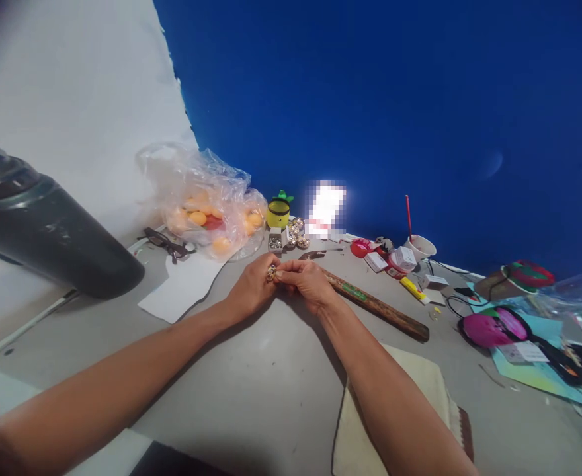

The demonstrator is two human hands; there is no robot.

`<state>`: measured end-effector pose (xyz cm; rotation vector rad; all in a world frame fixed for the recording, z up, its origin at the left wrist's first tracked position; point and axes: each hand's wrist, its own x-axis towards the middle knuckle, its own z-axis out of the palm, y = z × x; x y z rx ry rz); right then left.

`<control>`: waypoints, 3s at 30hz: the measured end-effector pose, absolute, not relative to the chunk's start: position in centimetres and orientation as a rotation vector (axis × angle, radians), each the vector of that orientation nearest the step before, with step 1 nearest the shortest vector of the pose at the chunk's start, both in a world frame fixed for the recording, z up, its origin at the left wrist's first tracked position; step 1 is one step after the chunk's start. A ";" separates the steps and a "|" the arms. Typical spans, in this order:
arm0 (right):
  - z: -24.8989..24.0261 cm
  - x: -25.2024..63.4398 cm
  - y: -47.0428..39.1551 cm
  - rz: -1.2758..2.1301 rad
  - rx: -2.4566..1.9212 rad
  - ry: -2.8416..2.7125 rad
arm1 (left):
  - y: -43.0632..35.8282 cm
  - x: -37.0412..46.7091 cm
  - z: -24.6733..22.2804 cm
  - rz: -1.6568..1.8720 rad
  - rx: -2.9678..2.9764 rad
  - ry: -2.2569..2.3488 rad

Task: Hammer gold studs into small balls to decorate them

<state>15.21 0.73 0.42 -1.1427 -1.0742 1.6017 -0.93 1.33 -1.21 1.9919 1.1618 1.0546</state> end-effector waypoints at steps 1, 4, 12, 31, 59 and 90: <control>0.5 15.2 0.7 1.589 -1.160 -1.080 | 1.3 -0.9 -1.2 1.053 1.994 1.165; 0.7 14.9 0.5 1.559 -1.195 -1.087 | 1.3 -0.9 -1.4 1.042 2.002 1.186; 1.2 14.4 0.1 1.461 -1.268 -1.178 | 1.4 -1.0 -1.8 1.015 2.139 1.266; 0.7 15.1 0.5 1.432 -1.134 -1.241 | 1.5 -0.7 -0.4 1.039 1.722 1.146; -0.9 16.1 1.8 0.585 -1.452 -1.530 | 2.6 -1.1 0.7 0.992 0.598 0.620; 4.4 18.7 1.4 -0.216 -1.830 -1.995 | 3.1 -1.4 -1.2 1.144 1.358 1.096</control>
